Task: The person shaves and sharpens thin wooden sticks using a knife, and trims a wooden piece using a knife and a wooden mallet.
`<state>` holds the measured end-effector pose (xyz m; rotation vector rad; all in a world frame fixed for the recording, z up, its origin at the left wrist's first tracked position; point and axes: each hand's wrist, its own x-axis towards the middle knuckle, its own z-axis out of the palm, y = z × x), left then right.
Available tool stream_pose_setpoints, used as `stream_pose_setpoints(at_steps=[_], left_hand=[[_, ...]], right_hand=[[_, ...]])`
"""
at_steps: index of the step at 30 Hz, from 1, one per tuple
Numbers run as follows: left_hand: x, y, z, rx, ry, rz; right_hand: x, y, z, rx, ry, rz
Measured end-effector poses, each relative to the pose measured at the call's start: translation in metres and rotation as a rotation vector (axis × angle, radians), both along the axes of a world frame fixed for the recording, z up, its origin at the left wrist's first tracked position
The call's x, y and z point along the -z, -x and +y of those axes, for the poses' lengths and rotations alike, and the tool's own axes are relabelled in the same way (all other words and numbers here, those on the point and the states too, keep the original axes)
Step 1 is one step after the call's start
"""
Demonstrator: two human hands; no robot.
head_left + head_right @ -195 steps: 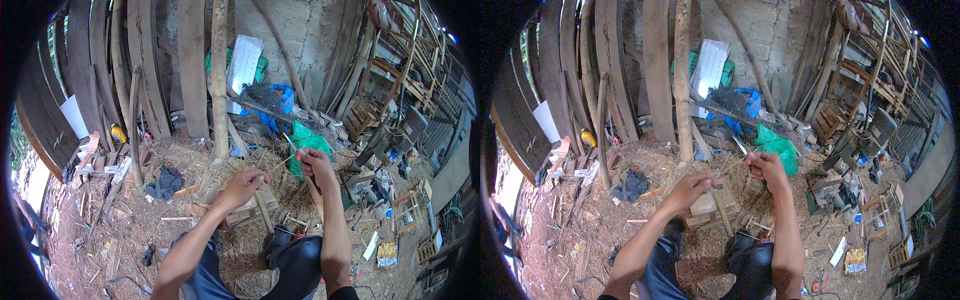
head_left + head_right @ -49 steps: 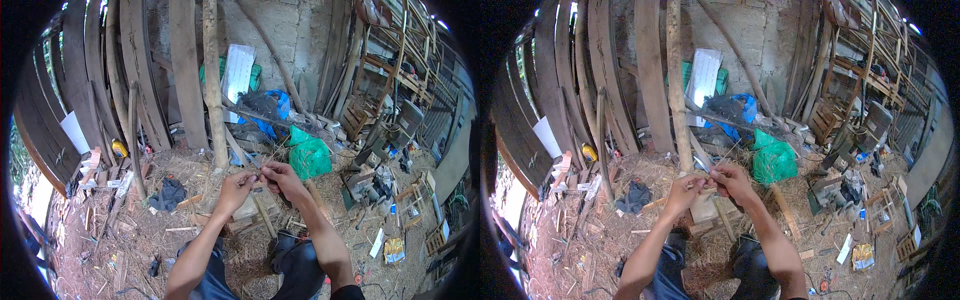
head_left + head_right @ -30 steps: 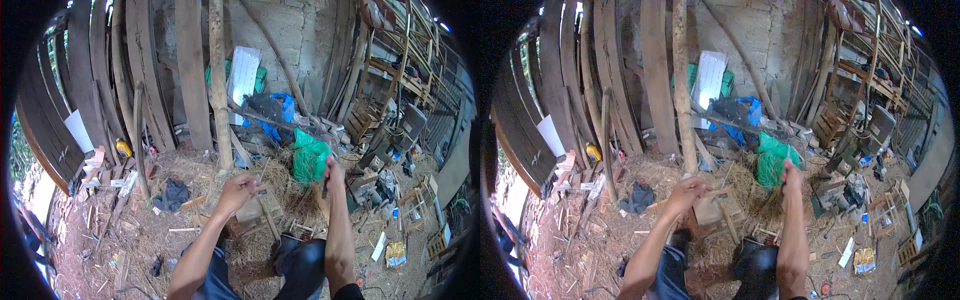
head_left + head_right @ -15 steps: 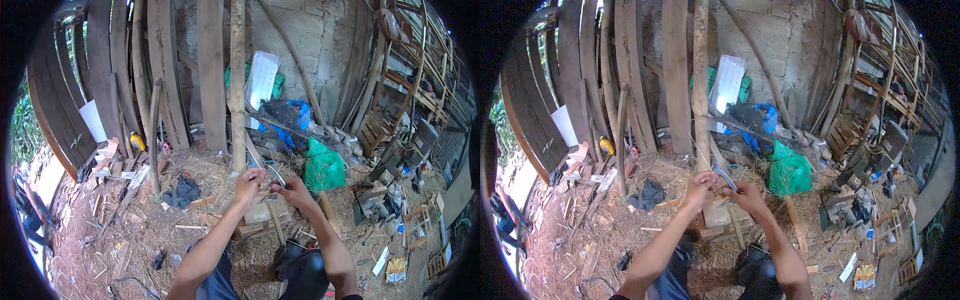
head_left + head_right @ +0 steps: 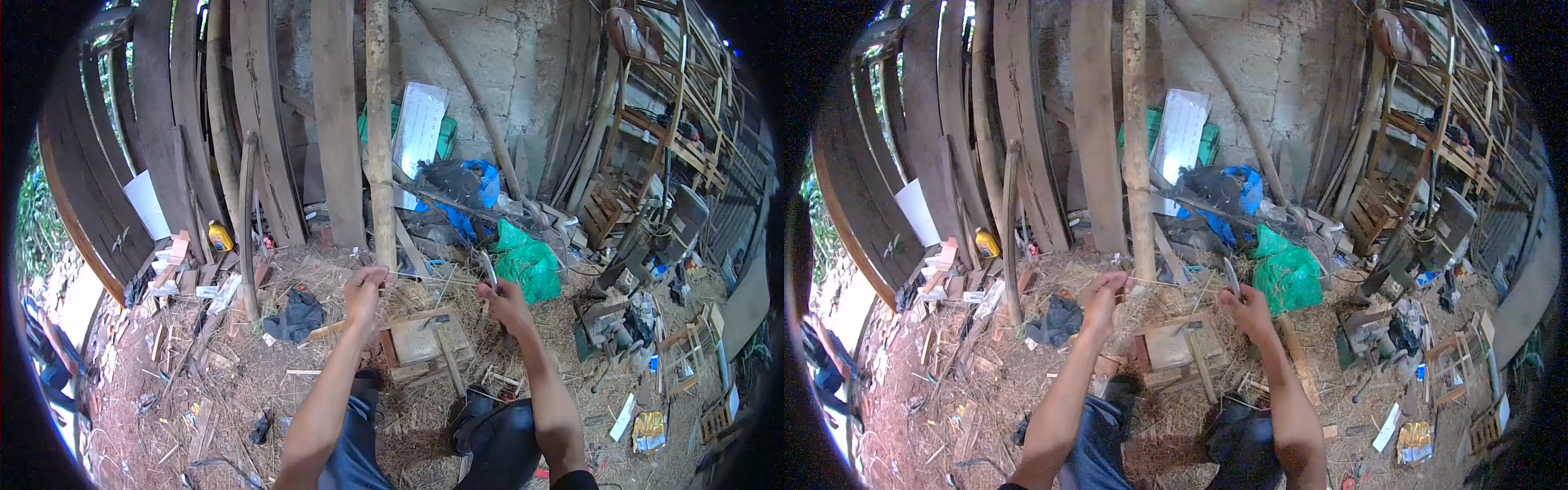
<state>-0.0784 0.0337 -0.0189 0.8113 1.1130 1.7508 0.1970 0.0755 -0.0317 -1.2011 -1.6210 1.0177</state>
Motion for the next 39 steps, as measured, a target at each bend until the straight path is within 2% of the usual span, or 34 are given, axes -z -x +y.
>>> stream_pose_setpoints(at_steps=[3,4,6,8,9,11,14,15,17,20,21,23,25,26,28,29,31,35,38,39], left_hand=[[-0.007,0.002,-0.006,0.102,0.123,0.112],[-0.005,0.002,-0.005,0.192,0.130,0.152],[-0.004,0.000,-0.006,0.292,0.135,0.190],[-0.005,-0.005,-0.010,0.502,0.130,0.383],[-0.002,-0.007,-0.009,0.509,0.131,0.380],[0.007,-0.011,-0.007,0.652,0.026,0.696],[0.014,-0.025,-0.008,0.661,-0.102,0.816],[0.012,-0.031,-0.010,0.663,-0.102,0.816],[0.007,-0.044,-0.014,0.684,0.057,0.484],[-0.008,-0.053,-0.015,0.694,0.182,0.452],[-0.007,-0.057,-0.015,0.693,0.182,0.451],[-0.003,-0.063,-0.015,0.451,-0.004,0.442],[0.004,-0.064,-0.010,0.392,-0.037,0.464],[0.007,-0.064,-0.008,0.335,-0.071,0.487],[0.002,-0.064,-0.010,0.328,-0.038,0.486],[0.000,-0.063,-0.011,0.325,-0.006,0.484],[0.000,-0.061,-0.011,0.325,-0.031,0.459],[-0.006,-0.063,-0.016,0.351,-0.080,0.446],[0.000,-0.059,-0.016,0.382,-0.087,0.398],[0.004,-0.058,-0.016,0.385,-0.086,0.399]], right_hand=[[-0.007,-0.010,0.001,-0.059,0.279,0.485],[-0.009,-0.011,0.001,-0.051,0.273,0.483],[-0.011,-0.010,0.002,0.028,0.191,0.684],[-0.006,-0.018,0.007,0.057,0.163,0.655],[-0.008,-0.021,0.006,0.051,0.130,0.656],[-0.011,-0.022,0.005,0.046,0.097,0.658],[-0.015,-0.019,0.003,0.029,0.024,0.663],[-0.017,-0.017,0.003,0.052,0.004,0.647],[-0.017,-0.011,0.003,0.073,-0.016,0.633],[-0.016,0.002,0.004,0.105,-0.035,0.482],[-0.016,0.007,0.003,0.105,-0.020,0.572],[-0.015,0.011,0.003,0.104,-0.003,0.665],[-0.010,0.013,0.003,0.024,0.027,0.819],[-0.008,0.013,0.004,0.022,0.029,0.819],[-0.010,0.015,0.003,-0.138,0.103,0.580],[-0.009,0.017,0.002,-0.141,0.105,0.580],[-0.018,0.030,-0.012,-0.169,0.013,0.327],[-0.023,0.048,-0.029,-0.350,0.153,0.344],[-0.020,0.047,-0.024,-0.379,0.272,0.486],[-0.023,0.048,-0.026,-0.309,0.289,0.531]])
